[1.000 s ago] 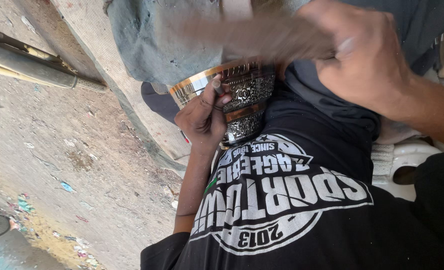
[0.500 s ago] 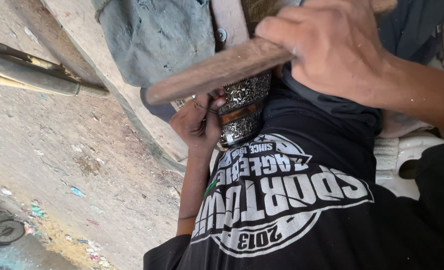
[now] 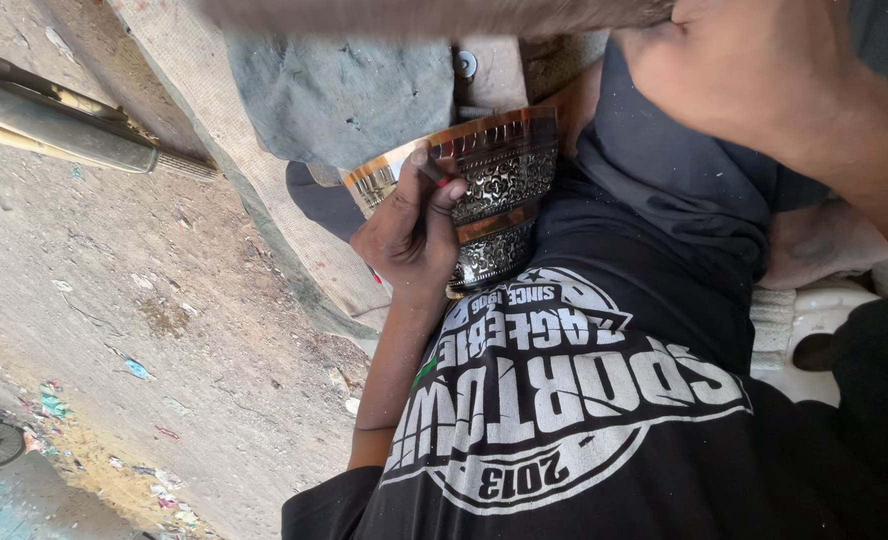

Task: The person sits on the ground with an engraved brass bowl on their lap. They hold a red-tipped punch against the bowl's patterned surface with one hand and strike it with a wooden mallet in the other hand, rotating the bowl to work on different areas of the decoration.

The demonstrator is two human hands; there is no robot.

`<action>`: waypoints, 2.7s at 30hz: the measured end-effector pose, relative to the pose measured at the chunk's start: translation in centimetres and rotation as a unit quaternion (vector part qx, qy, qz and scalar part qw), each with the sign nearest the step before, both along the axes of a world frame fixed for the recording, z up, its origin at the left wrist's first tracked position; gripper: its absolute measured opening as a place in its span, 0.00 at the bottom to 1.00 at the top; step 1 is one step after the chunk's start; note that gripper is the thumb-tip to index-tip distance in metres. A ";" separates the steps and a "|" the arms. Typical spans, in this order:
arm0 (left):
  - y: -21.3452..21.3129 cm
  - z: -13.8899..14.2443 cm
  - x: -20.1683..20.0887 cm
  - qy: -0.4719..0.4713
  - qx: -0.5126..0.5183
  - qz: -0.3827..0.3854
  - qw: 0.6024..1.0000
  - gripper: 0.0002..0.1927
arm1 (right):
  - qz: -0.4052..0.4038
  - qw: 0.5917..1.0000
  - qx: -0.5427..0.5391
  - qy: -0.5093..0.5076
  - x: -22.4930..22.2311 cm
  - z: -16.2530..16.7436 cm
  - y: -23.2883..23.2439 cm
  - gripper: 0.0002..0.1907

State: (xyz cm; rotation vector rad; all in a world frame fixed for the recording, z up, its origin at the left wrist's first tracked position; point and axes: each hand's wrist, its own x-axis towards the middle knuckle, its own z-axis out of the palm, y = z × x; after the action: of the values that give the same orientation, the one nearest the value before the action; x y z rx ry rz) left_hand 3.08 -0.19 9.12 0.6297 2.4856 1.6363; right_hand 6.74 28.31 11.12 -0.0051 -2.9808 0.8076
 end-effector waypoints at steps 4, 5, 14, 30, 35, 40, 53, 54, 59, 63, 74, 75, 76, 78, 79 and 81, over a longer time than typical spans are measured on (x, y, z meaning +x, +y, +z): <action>-0.1 0.1 0.2 0.016 -0.020 0.003 1.000 0.24 | 0.067 0.994 -0.083 0.037 0.0 -0.3 -0.7 0.04; 0.0 0.0 0.2 0.021 -0.019 0.000 1.000 0.25 | 0.100 0.994 0.027 0.040 -0.1 -0.3 -0.7 0.08; 0.6 -0.7 0.7 0.051 -0.013 0.035 0.998 0.24 | 0.040 0.993 -0.017 -0.107 -0.7 -1.7 -0.5 0.12; 1.3 -0.6 0.9 0.076 0.003 0.049 0.996 0.24 | 0.095 0.989 0.010 0.116 -1.6 1.5 -1.4 0.13; 1.4 -0.5 1.1 0.070 -0.017 0.056 0.996 0.23 | 0.121 0.981 0.056 0.142 -1.7 1.4 -1.4 0.09; 1.4 -0.4 1.0 0.072 -0.035 0.053 0.995 0.24 | 0.104 0.988 0.017 0.114 -1.7 1.9 -1.5 0.10; 1.6 -0.6 1.4 0.070 -0.023 0.054 0.996 0.22 | 0.117 0.985 0.050 0.117 -1.7 2.8 -1.6 0.13; 1.6 -0.6 1.4 0.071 -0.020 0.053 0.996 0.21 | 0.104 0.988 0.029 0.108 -1.7 2.7 -1.6 0.14; 1.5 -0.9 1.4 0.061 -0.009 0.056 0.996 0.22 | 0.083 0.995 -0.008 0.048 -1.7 2.7 -1.6 0.18; 1.7 -1.3 1.3 0.058 0.031 0.035 0.997 0.24 | 0.082 0.993 -0.013 0.083 -1.3 2.6 -1.6 0.16; 1.7 -0.2 0.5 0.072 -0.009 -0.006 0.997 0.26 | 0.046 0.983 0.148 -0.101 0.8 1.7 1.1 0.05; 1.7 -0.2 0.5 0.073 -0.004 -0.004 0.997 0.25 | 0.055 0.987 0.134 -0.067 0.8 1.4 1.1 0.06; 1.8 -0.3 0.5 0.080 -0.006 -0.003 0.997 0.25 | 0.064 0.990 0.120 -0.031 0.8 1.2 1.0 0.08; 1.7 -0.3 0.4 0.094 -0.013 0.000 0.996 0.25 | 0.083 0.992 0.090 0.037 0.7 1.0 0.4 0.13; 1.6 -0.3 0.3 0.098 -0.027 -0.004 0.995 0.23 | 0.091 0.990 0.075 0.072 0.6 1.0 0.0 0.15; 1.4 -0.2 0.3 0.105 -0.053 -0.008 0.993 0.19 | 0.082 0.993 0.028 0.081 0.3 1.6 -0.4 0.17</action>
State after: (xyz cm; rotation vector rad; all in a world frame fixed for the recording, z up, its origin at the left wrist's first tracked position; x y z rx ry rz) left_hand 3.38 1.23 8.88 0.8440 2.6824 1.4921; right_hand 6.99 27.91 12.72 0.2956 -2.8763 0.7001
